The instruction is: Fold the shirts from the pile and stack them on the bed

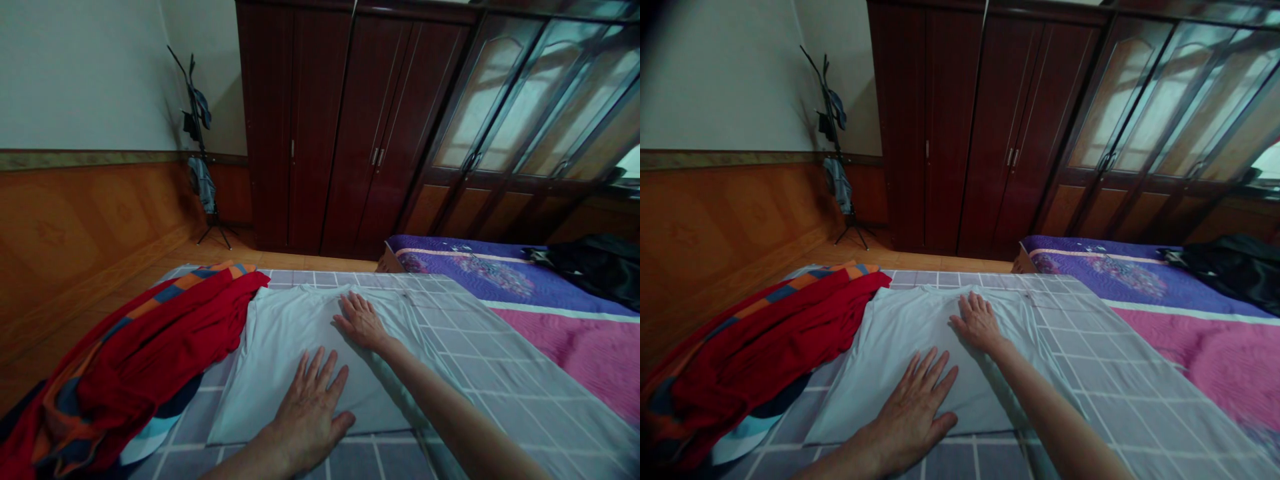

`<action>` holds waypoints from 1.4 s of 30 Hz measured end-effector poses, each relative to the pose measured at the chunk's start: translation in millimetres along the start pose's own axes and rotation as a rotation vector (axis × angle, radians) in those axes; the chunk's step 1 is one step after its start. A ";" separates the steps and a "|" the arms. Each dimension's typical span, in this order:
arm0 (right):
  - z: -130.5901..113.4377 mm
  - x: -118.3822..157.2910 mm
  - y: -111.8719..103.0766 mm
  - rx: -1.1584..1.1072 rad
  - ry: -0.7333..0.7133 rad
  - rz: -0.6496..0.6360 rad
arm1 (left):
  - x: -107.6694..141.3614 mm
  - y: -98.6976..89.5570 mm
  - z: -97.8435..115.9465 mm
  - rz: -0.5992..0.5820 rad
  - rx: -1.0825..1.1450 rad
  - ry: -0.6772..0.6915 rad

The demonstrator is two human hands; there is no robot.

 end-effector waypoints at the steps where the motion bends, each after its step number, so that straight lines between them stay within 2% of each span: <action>1: 5.9 3.4 0.3 0.008 0.001 0.002 | 0.1 0.0 0.0 -0.001 0.006 0.001; 4: 31.0 14.1 1.1 0.045 0.009 -0.005 | 0.3 0.2 -0.1 0.000 0.015 0.006; 9: 70.8 27.1 -2.5 0.136 0.135 0.009 | 0.4 2.2 -1.8 0.000 0.008 0.001; 11: 74.1 33.7 -3.7 0.139 0.131 0.028 | 0.5 3.3 -2.5 0.006 0.004 0.007; 15: 68.9 48.3 -2.4 0.093 0.007 0.043 | 0.8 4.8 -3.3 0.009 -0.004 0.013; 19: 71.9 57.6 -3.4 0.137 0.041 0.077 | 1.3 4.0 -3.0 0.014 -0.012 0.008; 23: 80.2 69.4 -4.9 0.138 -0.014 0.088 | 1.2 2.5 -2.4 0.006 -0.008 0.015; 26: 88.2 79.9 -5.9 0.152 0.056 0.061 | 1.0 1.5 -1.8 0.004 -0.003 0.007; 28: 92.3 86.5 -8.5 0.165 0.106 0.086 | 1.1 0.7 -1.1 0.005 0.002 0.009; 31: 95.3 97.1 -12.7 0.136 0.050 0.156 | 1.3 -0.7 -0.3 -0.003 0.009 0.010; 33: 98.5 104.6 -12.7 0.102 0.029 0.145 | 1.1 -1.3 -0.3 -0.015 0.011 0.004; 37: 112.9 119.1 -7.5 0.110 0.153 0.137 | -0.1 -0.9 -1.1 -0.035 0.007 -0.010; 42: 124.6 136.3 0.1 0.113 0.155 0.159 | -1.3 -0.4 -1.7 -0.045 0.021 -0.012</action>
Point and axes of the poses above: each hand's wrist, its own x-axis away from the middle knuckle, its own y-axis out of the palm, z = x × y, the point moved 1 cm from there along -x, towards the middle knuckle, and after that the axes turned 8 degrees about z, right-handed, at the moved point
